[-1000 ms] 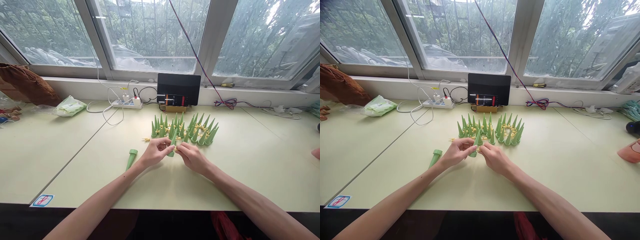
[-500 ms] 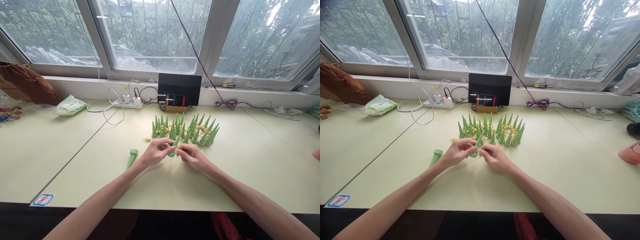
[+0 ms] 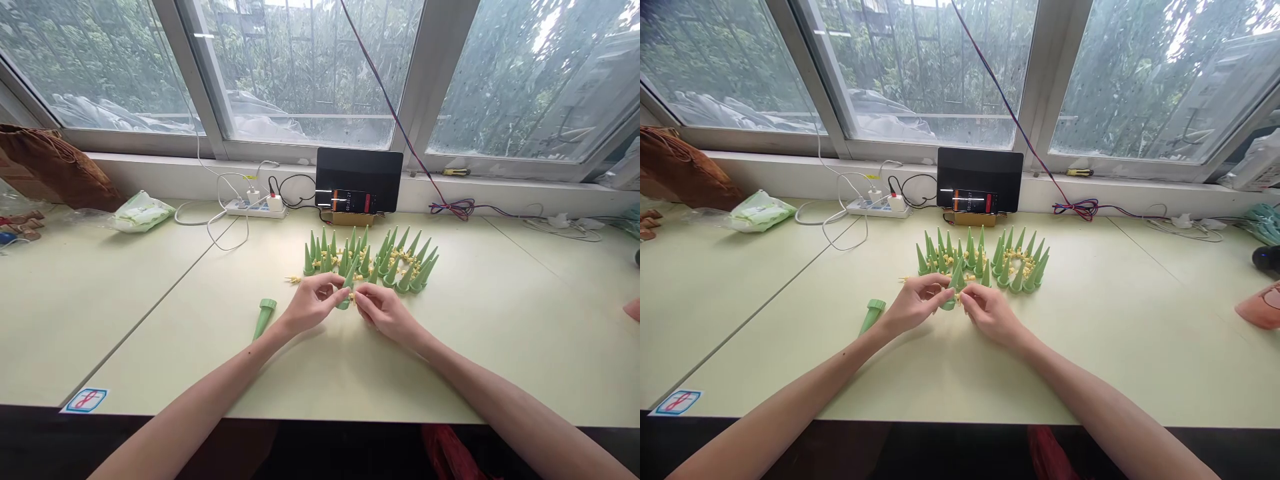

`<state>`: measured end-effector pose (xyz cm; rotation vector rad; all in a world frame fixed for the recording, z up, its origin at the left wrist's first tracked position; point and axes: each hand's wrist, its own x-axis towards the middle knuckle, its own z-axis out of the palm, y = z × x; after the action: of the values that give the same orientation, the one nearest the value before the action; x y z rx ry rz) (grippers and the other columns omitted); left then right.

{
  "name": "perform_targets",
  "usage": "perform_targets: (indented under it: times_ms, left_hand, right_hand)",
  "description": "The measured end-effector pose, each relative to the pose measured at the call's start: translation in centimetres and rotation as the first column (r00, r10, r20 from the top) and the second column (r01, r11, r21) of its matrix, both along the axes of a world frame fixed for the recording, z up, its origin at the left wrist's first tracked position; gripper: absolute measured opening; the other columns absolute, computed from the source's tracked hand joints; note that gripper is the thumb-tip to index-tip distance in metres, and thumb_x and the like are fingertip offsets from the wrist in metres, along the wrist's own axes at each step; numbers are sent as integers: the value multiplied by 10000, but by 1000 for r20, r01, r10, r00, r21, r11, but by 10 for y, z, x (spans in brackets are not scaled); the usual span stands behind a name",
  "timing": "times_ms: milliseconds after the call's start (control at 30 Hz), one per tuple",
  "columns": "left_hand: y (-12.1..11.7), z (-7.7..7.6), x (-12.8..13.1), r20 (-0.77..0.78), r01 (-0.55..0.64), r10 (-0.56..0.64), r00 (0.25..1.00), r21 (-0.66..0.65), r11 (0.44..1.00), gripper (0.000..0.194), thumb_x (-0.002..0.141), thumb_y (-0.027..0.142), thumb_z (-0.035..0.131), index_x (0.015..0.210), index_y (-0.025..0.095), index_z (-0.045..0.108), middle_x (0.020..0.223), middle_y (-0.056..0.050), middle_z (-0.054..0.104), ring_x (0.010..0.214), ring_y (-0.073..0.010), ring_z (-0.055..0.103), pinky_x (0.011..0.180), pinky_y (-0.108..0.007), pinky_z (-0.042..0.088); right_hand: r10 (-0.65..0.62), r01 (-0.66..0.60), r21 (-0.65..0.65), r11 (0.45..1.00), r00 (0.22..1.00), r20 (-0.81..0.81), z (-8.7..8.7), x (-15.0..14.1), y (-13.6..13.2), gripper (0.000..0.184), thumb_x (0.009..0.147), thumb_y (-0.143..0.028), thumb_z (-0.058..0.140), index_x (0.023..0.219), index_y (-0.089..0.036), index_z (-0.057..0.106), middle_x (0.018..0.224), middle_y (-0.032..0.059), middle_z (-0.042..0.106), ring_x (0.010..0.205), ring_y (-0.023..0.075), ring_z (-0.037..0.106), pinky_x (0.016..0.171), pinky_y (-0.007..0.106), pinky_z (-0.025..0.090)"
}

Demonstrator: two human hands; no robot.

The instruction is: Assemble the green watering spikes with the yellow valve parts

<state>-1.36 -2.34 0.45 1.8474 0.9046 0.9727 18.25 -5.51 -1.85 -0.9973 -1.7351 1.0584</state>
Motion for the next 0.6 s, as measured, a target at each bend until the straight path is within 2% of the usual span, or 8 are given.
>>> perform_targets:
  times_ms: [67,167,267,367,467,600]
  left_hand:
    - [0,1,-1,10,-25,25,1000,-37,999,290,867,440,663,900,152,676,603,20,532,473,-76,441,437,-206,390]
    - [0,3,-2,59,-30,36,998,-106,994,279,867,435,667,890,156,658,607,23,537,440,-68,435,408,-206,375]
    - [-1,4,-2,96,-12,26,995,-148,989,271,873,429,663,870,159,650,630,21,547,431,-64,450,403,-205,379]
    - [-2,5,-1,91,0,15,996,-166,986,272,878,426,660,875,154,656,653,15,557,430,-61,459,401,-204,367]
    - [-3,4,0,68,6,5,998,-166,986,277,879,423,658,885,146,667,655,12,553,440,-62,465,404,-203,361]
    - [-2,3,0,42,23,-18,999,-129,991,287,891,422,643,897,137,676,668,5,560,464,-60,443,418,-201,359]
  right_hand:
    - [-76,64,165,984,995,69,0,0,-1,228,993,-365,501,911,-184,614,717,15,608,543,116,526,515,249,460]
    - [-131,90,322,942,985,108,-2,0,-1,176,993,-297,500,1061,-196,627,893,67,667,657,147,603,575,275,523]
    - [-142,63,456,888,979,143,-4,2,1,158,986,-248,519,1095,-211,628,977,87,668,724,160,626,588,278,539]
    - [-164,36,575,817,971,172,-6,3,4,137,986,-210,526,1068,-213,635,963,88,671,740,167,626,606,281,532]
    - [-178,18,635,772,965,190,-8,5,7,116,990,-186,523,1014,-210,634,904,78,674,730,168,619,616,278,508]
    - [-179,8,635,772,962,206,-11,7,8,117,999,-201,519,950,-202,626,854,68,665,688,158,591,602,268,471]
